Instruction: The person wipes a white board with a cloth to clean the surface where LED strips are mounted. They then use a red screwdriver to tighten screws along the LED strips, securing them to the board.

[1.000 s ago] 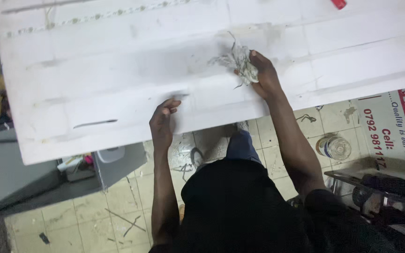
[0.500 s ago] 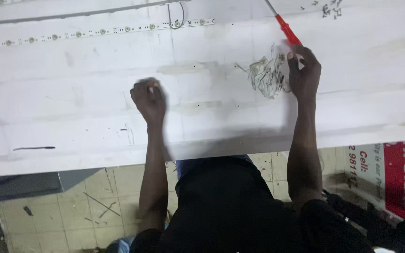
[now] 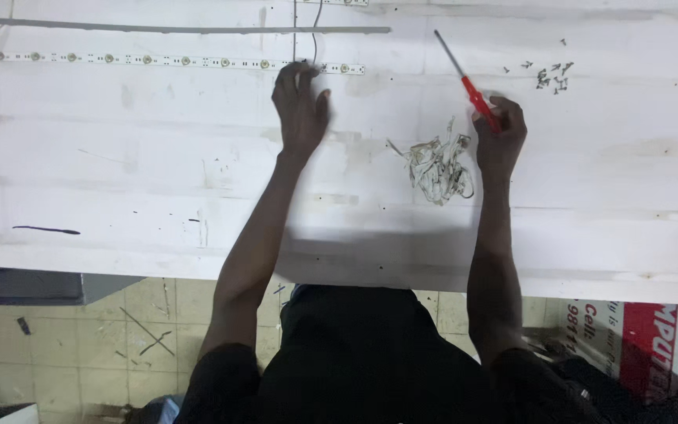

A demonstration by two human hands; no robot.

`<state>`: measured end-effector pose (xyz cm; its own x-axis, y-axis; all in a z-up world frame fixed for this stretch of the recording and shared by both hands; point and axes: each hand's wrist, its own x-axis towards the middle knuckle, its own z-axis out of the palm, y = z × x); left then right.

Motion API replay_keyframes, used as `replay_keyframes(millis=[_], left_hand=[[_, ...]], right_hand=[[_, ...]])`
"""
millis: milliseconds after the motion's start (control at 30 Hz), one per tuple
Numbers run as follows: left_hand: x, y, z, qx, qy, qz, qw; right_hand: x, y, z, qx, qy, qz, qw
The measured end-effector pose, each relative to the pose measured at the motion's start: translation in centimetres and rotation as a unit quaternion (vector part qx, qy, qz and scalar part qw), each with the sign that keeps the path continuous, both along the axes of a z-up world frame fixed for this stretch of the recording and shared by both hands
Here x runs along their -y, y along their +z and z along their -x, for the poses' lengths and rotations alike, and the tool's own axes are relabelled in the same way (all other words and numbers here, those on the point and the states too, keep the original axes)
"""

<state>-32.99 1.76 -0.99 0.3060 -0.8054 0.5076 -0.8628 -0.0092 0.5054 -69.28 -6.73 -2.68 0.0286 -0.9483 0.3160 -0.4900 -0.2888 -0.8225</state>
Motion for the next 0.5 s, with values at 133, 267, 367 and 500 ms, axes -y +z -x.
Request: replay_keyframes(millis=[133, 267, 367, 500], left_hand=[[2.3, -0.9, 1.0, -0.006, 0.041, 0.010, 0.999], [2.5, -1.1, 0.5, -0.018, 0.020, 0.016, 1.000], [3.2, -1.3, -0.1, -0.020, 0.026, -0.036, 0.999], [0.3, -1.3, 0.3, -0.024, 0.012, 0.009, 1.000]], right_hand=[[-2.6, 0.9, 0.7, 0.279, -0.068, -0.045, 0.957], [-4.1, 5.0, -2.2, 0.287, -0.106, 0.017, 0.952], [-4.4, 9.0, -8.4, 0.267, -0.071, 0.043, 0.960], [-4.0, 8.6, -14.3, 0.360, 0.065, 0.072, 0.928]])
